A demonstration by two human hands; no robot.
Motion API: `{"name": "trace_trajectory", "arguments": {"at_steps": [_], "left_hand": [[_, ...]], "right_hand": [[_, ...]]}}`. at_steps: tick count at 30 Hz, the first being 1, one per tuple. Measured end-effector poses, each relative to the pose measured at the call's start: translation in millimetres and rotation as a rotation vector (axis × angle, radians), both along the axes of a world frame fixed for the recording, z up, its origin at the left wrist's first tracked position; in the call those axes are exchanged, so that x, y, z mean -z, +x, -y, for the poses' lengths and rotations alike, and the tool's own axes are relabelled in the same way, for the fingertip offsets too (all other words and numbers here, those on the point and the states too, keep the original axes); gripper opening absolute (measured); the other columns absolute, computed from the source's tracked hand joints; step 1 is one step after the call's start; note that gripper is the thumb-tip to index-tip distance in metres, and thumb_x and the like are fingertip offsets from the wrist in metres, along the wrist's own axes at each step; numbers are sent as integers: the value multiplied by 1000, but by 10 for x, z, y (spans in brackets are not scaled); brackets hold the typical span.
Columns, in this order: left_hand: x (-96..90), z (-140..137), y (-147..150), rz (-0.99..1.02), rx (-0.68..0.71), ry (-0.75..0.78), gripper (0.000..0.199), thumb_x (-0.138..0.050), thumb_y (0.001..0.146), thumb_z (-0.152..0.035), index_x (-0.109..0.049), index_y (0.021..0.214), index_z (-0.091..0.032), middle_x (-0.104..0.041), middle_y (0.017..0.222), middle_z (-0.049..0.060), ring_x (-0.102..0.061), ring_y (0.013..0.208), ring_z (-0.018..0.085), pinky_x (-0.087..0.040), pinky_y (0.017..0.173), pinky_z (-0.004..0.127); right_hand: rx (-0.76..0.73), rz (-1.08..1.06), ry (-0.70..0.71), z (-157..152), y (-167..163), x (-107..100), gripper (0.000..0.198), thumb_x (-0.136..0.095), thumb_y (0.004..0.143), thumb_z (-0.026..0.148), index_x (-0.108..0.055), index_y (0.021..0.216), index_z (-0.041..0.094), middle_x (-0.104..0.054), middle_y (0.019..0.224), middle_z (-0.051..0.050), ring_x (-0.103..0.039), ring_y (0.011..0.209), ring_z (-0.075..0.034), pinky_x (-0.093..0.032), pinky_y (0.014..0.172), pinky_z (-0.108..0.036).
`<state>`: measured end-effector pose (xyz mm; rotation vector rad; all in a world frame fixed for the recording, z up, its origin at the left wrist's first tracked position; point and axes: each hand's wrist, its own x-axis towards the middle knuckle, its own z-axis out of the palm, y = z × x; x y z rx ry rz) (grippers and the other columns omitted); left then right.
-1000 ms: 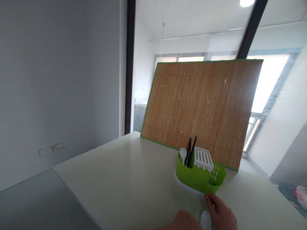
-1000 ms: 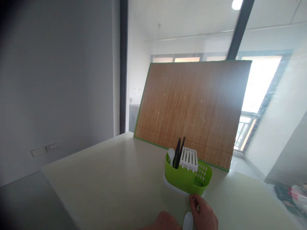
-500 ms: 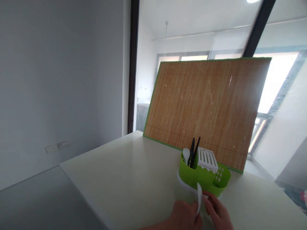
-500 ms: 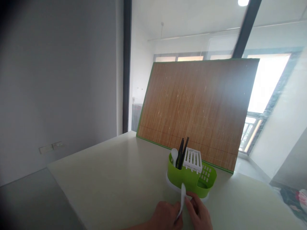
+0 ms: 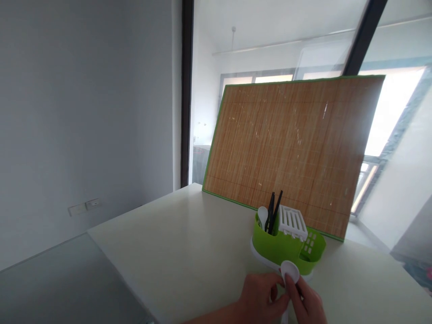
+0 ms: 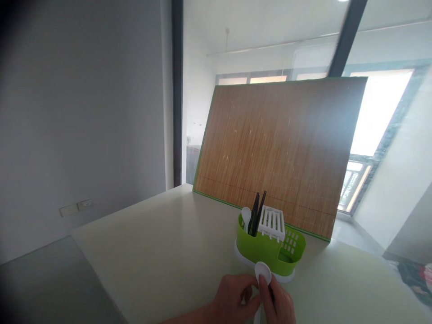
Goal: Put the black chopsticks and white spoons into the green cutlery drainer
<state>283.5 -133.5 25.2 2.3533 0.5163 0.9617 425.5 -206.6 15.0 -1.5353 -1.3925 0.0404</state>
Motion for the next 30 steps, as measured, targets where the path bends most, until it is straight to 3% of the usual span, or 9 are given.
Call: {"name": "trace_trajectory", "arguments": {"at_steps": [5,12,14,17,20,23,26,30], "left_hand": [[-191,-64,-94,216,-48,22,37,-62,73,-27,-53,108,-20,-57,70,-3,-45,52,8,-37,50,18],[-448,-121,-137,248,2,291,10,-52,86,-25,-57,91,-18,-60,69,-2,-50,57,8,-39,57,20],[-605,-184,-169,285,0,388,9,-51,86,-23,-57,90,-17,-61,69,-1,-51,57,8,-39,58,20],[-944,-369,-202,419,-129,448,10,-52,86,-24,-58,89,-17,-59,64,-3,-48,53,7,-37,55,18],[-1299,-626,-181,528,-276,443,13,-53,86,-28,-60,87,-17,-57,60,-4,-45,49,5,-35,52,17],[-1501,-875,-92,564,-369,435,18,-51,87,-32,-60,87,-17,-55,58,-5,-45,49,5,-34,51,17],[-1491,-1064,42,499,-420,437,23,-48,88,-36,-60,88,-17,-58,61,-3,-48,51,6,-33,51,17],[-1290,-1221,206,295,-423,416,26,-42,91,-37,-60,92,-18,-66,74,-1,-55,58,8,-33,53,19]], "right_hand": [[-5,101,62,17,-34,-24,34,-46,89,47,-63,87,17,-68,74,-5,-61,58,-15,-49,57,-20],[-84,230,151,34,-83,2,21,-48,90,33,-58,105,21,-69,96,-5,-66,79,-15,-50,71,-19],[-74,223,131,47,-89,-14,21,-48,90,33,-57,104,22,-69,88,-3,-66,73,-14,-49,67,-18],[-39,202,63,56,-87,-49,23,-45,91,35,-57,105,22,-67,77,0,-64,67,-13,-49,63,-17],[-9,199,54,50,-81,-67,22,-44,91,35,-59,102,22,-67,80,0,-64,68,-12,-48,62,-17],[-24,215,66,38,-79,-54,20,-45,91,34,-59,101,23,-68,84,0,-63,68,-12,-47,63,-17],[-58,234,72,24,-74,-21,20,-46,91,33,-58,103,23,-67,82,0,-62,64,-11,-47,60,-17],[-72,265,56,6,-49,24,20,-46,90,33,-57,103,22,-65,74,1,-59,57,-11,-45,56,-18]]}}
